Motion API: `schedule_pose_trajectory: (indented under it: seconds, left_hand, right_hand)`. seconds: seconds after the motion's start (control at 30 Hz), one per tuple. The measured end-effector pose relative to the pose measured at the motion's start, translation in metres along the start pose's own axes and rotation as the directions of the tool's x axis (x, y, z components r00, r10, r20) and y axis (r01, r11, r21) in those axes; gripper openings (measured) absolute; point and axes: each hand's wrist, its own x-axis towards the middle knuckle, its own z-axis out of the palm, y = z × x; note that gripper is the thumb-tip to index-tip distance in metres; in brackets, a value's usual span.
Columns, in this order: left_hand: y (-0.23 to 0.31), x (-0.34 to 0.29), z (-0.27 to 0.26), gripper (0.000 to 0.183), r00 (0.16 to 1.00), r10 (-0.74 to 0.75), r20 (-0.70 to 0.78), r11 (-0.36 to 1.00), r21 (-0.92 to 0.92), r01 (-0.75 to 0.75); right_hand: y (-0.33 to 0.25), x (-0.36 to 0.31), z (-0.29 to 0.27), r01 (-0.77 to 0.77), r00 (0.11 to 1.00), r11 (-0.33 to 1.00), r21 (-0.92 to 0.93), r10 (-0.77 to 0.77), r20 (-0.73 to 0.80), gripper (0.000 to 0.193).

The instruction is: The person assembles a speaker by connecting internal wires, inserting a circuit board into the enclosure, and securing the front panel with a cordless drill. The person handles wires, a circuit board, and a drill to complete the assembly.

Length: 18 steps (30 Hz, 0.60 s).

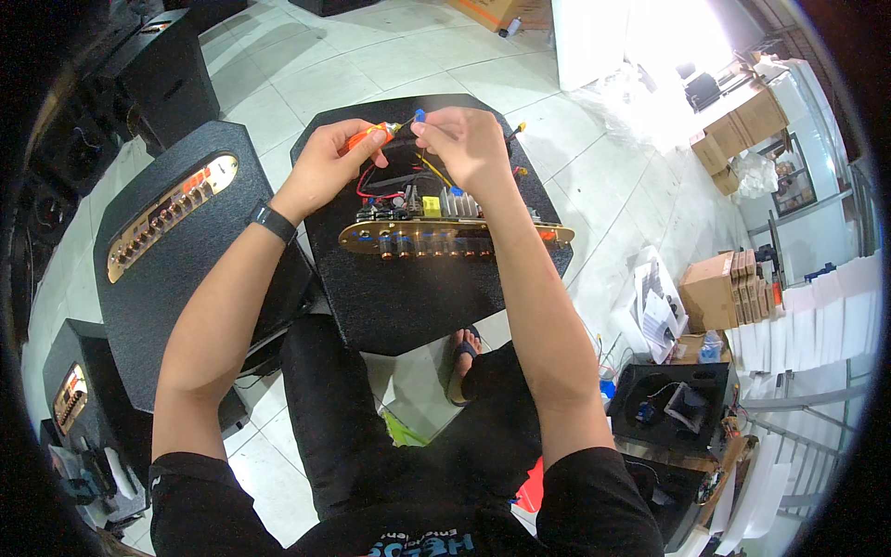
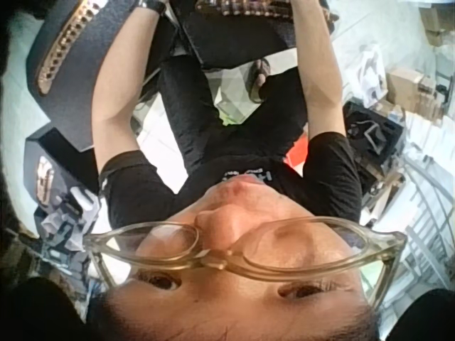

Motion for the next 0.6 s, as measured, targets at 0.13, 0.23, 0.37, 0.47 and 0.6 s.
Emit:
schedule_pose_trajectory:
  seconds: [0.13, 0.23, 0.37, 0.47, 0.6]
  left_hand:
    - [0.012, -0.001, -0.001, 0.034, 0.998, -0.055, 0.006, 0.994, -0.093, 0.055]
    - [0.014, -0.003, -0.004, 0.034, 0.996, -0.082, 0.028, 0.984, -0.156, 0.085]
    - [0.015, -0.004, -0.003, 0.034, 0.998, -0.044, 0.039, 0.988, -0.146, 0.049]
    - [0.017, -0.004, -0.001, 0.034, 0.998, -0.046, 0.047, 0.985, -0.162, 0.053]
    - [0.017, -0.005, -0.003, 0.033, 0.998, -0.043, 0.047, 0.990, -0.133, 0.049]
  right_hand:
    - [0.006, 0.001, -0.003, -0.018, 1.000, 1.000, 0.013, 0.019, -0.021, 0.033]
    - [0.006, 0.001, -0.002, -0.030, 0.999, 0.999, -0.016, 0.029, -0.027, 0.033]
    - [0.006, 0.002, 0.000, 0.003, 1.000, 0.989, -0.151, 0.000, 0.019, 0.031]
    - [0.012, 0.004, 0.000, 0.021, 0.999, 0.980, -0.200, -0.012, 0.042, 0.035]
    - [0.006, 0.001, 0.003, 0.031, 0.999, 0.965, -0.260, -0.020, 0.045, 0.036]
